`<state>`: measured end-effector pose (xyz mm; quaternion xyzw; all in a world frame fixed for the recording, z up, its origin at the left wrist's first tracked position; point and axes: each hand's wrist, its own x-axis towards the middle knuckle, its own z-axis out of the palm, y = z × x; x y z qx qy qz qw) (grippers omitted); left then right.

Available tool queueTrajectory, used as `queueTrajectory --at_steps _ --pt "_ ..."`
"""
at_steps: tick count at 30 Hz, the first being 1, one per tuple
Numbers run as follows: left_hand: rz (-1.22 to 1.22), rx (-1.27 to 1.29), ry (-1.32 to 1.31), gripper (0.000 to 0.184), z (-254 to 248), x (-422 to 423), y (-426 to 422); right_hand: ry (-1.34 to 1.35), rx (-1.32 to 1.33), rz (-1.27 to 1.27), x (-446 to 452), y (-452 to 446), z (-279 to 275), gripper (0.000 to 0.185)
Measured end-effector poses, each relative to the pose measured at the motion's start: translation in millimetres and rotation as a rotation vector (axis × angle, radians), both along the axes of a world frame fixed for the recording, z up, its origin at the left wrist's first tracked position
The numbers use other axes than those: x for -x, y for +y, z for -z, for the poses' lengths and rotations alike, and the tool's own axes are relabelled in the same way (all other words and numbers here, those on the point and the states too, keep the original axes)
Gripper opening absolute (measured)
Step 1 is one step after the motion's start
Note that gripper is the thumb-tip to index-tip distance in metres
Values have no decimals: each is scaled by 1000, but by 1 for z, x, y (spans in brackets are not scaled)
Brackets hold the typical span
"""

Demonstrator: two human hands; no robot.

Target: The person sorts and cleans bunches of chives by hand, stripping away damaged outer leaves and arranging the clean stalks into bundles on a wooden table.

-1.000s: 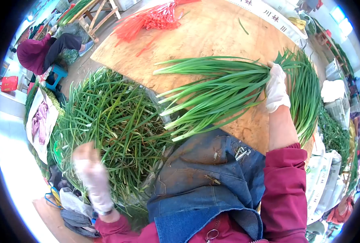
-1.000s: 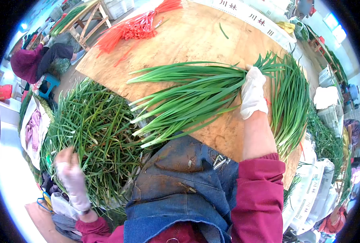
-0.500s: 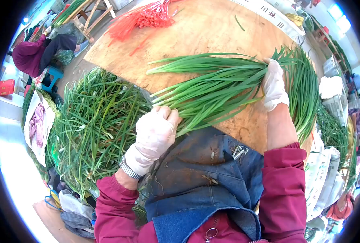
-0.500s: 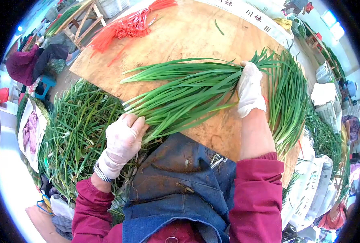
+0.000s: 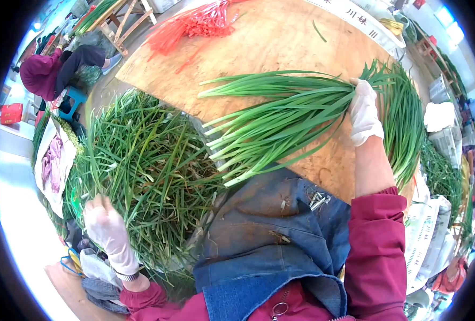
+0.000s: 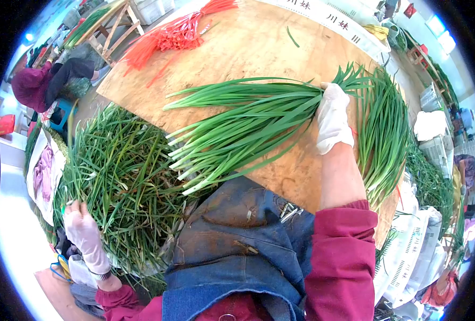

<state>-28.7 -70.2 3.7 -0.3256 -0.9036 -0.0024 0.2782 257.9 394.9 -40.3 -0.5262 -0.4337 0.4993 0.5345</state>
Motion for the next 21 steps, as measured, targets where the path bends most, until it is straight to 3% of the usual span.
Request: queueTrajectory --at_steps 2,6,8,10,12,13,16,20,21 --pt "176 -117 -36 14 -2 -28 22 8 -5 -11 0 -2 -1 21" --pt "599 -406 -710 17 9 -84 83 98 18 -36 3 -11 -6 22" --pt "553 -334 -782 24 12 -99 119 85 -4 -42 1 -14 -8 22" --pt "545 -460 -1319 30 12 -104 149 32 -36 -50 1 -18 -10 21" --pt "381 -789 -2049 32 33 -109 167 86 18 -45 1 -10 -5 22" --pt "232 -728 -2088 32 26 -104 166 112 45 -43 0 -7 -3 22" --pt "266 -814 -2140 31 33 -102 161 58 2 -36 0 -7 -1 21" --pt "209 -668 -2084 28 16 -87 141 23 -80 -82 3 -14 0 21" --pt "149 -717 -2021 20 9 -93 141 19 -98 -79 5 -16 1 21"
